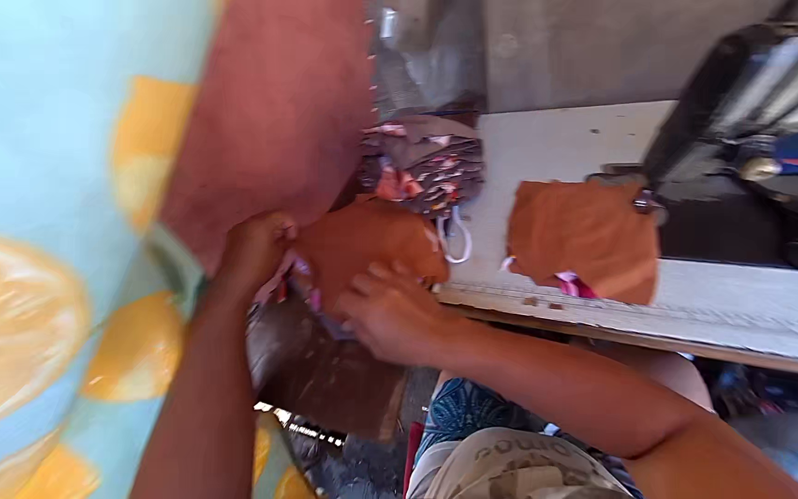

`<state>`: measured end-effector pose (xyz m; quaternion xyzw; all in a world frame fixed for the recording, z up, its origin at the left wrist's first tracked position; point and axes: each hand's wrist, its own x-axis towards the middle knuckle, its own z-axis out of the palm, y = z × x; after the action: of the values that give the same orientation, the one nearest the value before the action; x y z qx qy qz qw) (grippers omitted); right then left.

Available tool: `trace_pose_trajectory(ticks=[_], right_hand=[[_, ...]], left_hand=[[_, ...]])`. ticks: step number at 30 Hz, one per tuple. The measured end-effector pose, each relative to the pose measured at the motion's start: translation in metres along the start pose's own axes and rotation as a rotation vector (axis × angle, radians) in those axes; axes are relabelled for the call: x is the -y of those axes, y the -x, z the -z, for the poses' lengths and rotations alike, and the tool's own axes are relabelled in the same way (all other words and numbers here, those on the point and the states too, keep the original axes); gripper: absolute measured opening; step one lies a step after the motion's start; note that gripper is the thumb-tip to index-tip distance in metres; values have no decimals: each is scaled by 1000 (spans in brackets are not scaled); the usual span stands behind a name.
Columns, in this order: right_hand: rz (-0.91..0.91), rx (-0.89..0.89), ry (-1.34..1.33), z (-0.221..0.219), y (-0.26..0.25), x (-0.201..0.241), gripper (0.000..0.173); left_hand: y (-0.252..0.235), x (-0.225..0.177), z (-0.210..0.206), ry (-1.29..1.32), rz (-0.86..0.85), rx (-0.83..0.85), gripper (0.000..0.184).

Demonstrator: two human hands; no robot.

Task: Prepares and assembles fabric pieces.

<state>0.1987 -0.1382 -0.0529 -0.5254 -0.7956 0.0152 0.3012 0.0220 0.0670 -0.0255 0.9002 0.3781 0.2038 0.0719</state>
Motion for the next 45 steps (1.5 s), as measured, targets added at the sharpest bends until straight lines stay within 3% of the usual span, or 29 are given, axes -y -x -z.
trace_pose_trajectory(ticks=[2, 4, 7, 9, 11, 15, 18, 22, 32, 45], right_hand=[[11, 51, -36, 12, 16, 3, 26], [30, -23, -27, 29, 42, -1, 23], [-75, -158, 40, 63, 95, -22, 21], [-248, -231, 156, 85, 134, -42, 23], [-427, -306, 310, 99, 167, -62, 24], [-633, -251, 469, 103, 202, -77, 33], [-619, -196, 537, 95, 209, -76, 36], [-591, -183, 577, 98, 214, -78, 37], [-621, -107, 519, 129, 220, -103, 34], [-735, 43, 525, 172, 233, -144, 34]], left_hand=[[1, -4, 4, -50, -57, -34, 18], [-2, -23, 14, -32, -209, -152, 24], [-18, -101, 18, 96, -499, -258, 34], [-28, -178, 7, 155, -682, -186, 36], [-47, -236, -23, 130, -852, 4, 33], [-90, -296, -114, 158, -1095, 232, 30], [-98, -302, -160, 255, -1085, 366, 34], [-90, -291, -184, 339, -1014, 369, 40], [-80, -303, -187, 268, -791, 301, 42], [-57, -344, -161, -170, -612, 302, 56]])
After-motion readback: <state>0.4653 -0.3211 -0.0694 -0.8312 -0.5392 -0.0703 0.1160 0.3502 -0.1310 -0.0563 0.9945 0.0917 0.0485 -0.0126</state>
